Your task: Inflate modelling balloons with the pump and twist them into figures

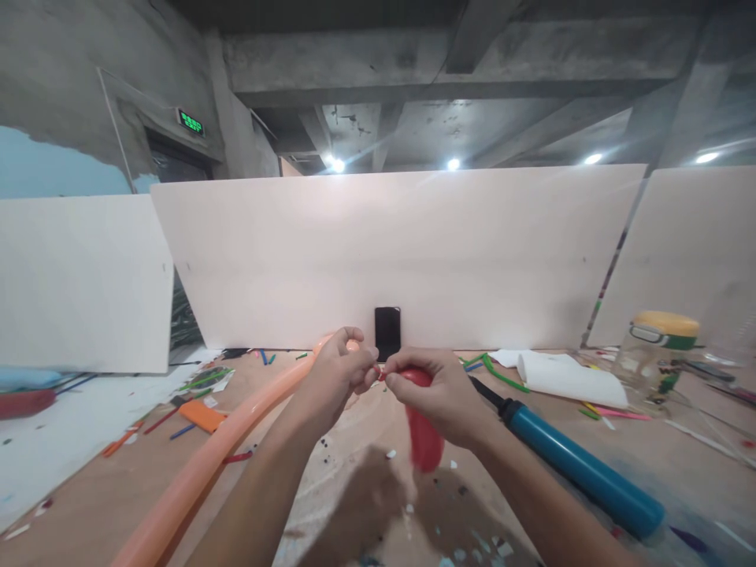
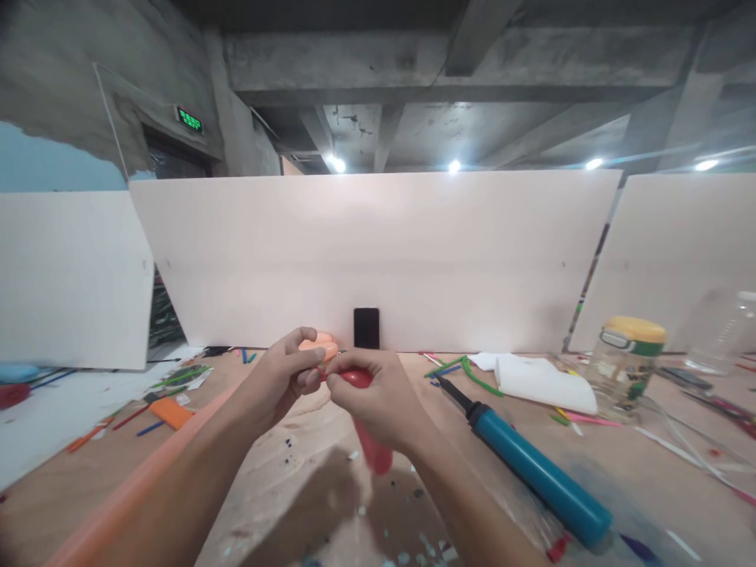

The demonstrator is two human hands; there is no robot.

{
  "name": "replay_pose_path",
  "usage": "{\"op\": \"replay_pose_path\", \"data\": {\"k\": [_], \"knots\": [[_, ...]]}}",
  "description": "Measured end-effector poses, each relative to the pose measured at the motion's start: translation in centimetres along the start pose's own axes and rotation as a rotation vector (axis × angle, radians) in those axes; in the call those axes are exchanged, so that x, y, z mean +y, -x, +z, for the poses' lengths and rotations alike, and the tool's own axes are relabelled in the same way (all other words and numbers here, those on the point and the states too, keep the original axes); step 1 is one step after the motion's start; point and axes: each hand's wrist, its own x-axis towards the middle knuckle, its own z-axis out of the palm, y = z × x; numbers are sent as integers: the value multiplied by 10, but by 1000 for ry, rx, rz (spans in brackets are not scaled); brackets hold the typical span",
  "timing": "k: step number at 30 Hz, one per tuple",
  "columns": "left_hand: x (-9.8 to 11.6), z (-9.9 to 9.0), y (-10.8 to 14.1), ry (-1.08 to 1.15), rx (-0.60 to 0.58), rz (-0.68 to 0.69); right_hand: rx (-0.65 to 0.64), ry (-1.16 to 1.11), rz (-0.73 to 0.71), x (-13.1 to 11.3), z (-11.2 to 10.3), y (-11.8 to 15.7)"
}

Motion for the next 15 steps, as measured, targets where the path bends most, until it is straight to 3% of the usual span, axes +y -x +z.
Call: {"op": "replay_pose_path", "data": {"k": [4,7,11,15], "knots": [[-6,-2,-6,-49,9,-8,-224,-450,187,11,8,-1],[-8,-4,-8,-53,-2,-5,-294,-807,285,17,11,-1],[-10,-6,-10,-25,59,31,-152,-918,333,28,11,-6],[-15,-4,-11,-236,199,68,32,-877,362,44,12,-12]]}}
